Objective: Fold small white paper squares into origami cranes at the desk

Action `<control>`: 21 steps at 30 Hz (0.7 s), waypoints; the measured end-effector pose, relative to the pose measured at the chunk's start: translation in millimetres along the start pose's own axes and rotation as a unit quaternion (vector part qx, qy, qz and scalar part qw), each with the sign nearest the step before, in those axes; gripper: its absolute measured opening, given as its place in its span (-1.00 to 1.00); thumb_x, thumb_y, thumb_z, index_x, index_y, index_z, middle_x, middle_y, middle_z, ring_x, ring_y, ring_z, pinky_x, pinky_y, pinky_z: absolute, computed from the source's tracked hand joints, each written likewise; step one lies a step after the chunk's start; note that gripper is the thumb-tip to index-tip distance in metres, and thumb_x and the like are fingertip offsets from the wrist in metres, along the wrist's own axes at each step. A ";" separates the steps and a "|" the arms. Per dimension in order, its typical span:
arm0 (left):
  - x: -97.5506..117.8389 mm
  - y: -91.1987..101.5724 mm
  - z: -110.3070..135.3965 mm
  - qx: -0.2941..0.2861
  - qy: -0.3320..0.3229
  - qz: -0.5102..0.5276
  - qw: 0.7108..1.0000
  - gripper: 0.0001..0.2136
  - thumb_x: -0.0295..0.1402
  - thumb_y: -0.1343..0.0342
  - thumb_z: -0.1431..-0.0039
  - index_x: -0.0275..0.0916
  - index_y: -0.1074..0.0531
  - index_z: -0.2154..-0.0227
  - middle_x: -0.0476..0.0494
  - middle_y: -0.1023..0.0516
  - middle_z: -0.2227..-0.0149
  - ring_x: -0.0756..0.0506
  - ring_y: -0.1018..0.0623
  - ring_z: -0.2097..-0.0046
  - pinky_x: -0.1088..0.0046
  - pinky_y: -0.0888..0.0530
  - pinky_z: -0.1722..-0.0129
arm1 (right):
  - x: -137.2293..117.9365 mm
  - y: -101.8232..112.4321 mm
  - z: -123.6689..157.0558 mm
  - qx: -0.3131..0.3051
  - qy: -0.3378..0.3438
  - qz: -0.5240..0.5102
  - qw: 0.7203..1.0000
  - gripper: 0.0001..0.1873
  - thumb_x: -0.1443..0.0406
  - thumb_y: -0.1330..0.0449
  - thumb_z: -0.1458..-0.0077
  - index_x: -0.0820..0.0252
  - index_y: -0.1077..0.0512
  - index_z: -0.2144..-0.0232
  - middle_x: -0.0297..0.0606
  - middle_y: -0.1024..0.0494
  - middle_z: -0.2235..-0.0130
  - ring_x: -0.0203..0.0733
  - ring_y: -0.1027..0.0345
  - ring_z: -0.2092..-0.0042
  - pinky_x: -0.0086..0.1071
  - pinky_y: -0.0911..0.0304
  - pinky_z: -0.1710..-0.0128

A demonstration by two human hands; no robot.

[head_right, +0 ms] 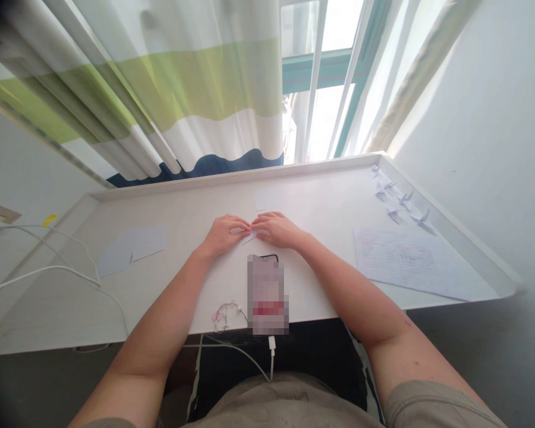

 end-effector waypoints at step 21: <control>6.7 -0.6 2.7 -0.033 -0.067 -0.050 0.996 -0.86 -0.27 -0.23 -0.34 -0.03 -0.70 0.18 -0.08 -0.72 0.02 -0.22 -0.55 -0.09 0.07 -0.36 -0.22 | -1.5 1.3 -2.2 0.026 -0.024 -0.005 0.999 -0.78 0.27 -0.30 -0.31 -0.04 -0.66 0.03 -0.22 -0.65 -0.11 0.02 -0.47 -0.17 0.01 -0.23 -0.25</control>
Point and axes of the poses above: each hand's wrist, its own z-axis away from the middle knuckle, its own y-axis out of the back of the hand, x = y × z, the point moved 6 cm from there along -z, towards the middle knuckle
